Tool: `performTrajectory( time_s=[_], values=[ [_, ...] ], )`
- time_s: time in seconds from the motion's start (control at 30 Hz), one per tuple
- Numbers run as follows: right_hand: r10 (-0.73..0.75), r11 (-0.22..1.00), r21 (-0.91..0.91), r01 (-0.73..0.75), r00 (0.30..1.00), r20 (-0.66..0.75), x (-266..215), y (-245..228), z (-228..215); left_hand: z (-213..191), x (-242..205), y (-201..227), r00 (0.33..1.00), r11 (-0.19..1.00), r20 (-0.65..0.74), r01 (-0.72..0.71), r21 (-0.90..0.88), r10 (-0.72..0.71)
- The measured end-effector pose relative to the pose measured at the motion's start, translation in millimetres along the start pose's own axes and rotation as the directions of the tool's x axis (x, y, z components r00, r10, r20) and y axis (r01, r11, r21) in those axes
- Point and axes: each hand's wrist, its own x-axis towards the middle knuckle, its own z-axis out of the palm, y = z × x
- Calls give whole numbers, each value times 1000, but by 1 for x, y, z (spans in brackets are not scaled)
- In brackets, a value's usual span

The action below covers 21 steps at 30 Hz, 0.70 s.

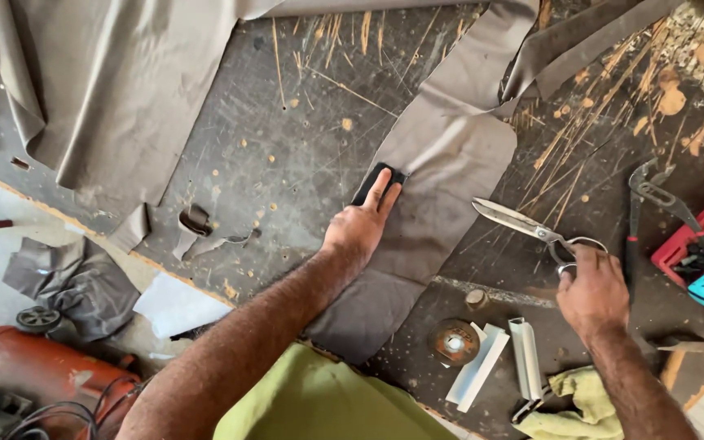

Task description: Cutting fabric strips with scissors and preparing them for sewing at a workstation

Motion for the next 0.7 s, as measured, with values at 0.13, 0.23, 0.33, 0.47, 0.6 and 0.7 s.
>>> performTrajectory(
  time_s=[0.13, 0.23, 0.33, 0.47, 0.6, 0.7],
  values=[
    [191, 973, 65, -220, 933, 305, 24, -3, -44, -3, -1, 2, 1000, 999, -7, 14, 33, -13],
    [176, 836, 319, -446, 769, 614, 26, -22, -76, -20, -8, -4, 998, 1000, 66, -15, -19, 16],
    [-57, 685, 605, -406, 798, 600, 29, -51, -79, -22, -13, -12, 999, 993, 36, -26, -119, 30],
    [-399, 267, 878, -398, 784, 477, 42, -85, -39, -21, -19, -11, 999, 979, -22, -48, -198, 44],
    [-557, 151, 863, -483, 679, 477, 58, -91, -37, -16, -12, -5, 1000, 990, -4, -15, -139, 14],
    [-623, 182, 849, -496, 610, 489, 68, -83, -30, -14, -7, -6, 1000, 984, 11, -11, -178, 13]
  ],
)
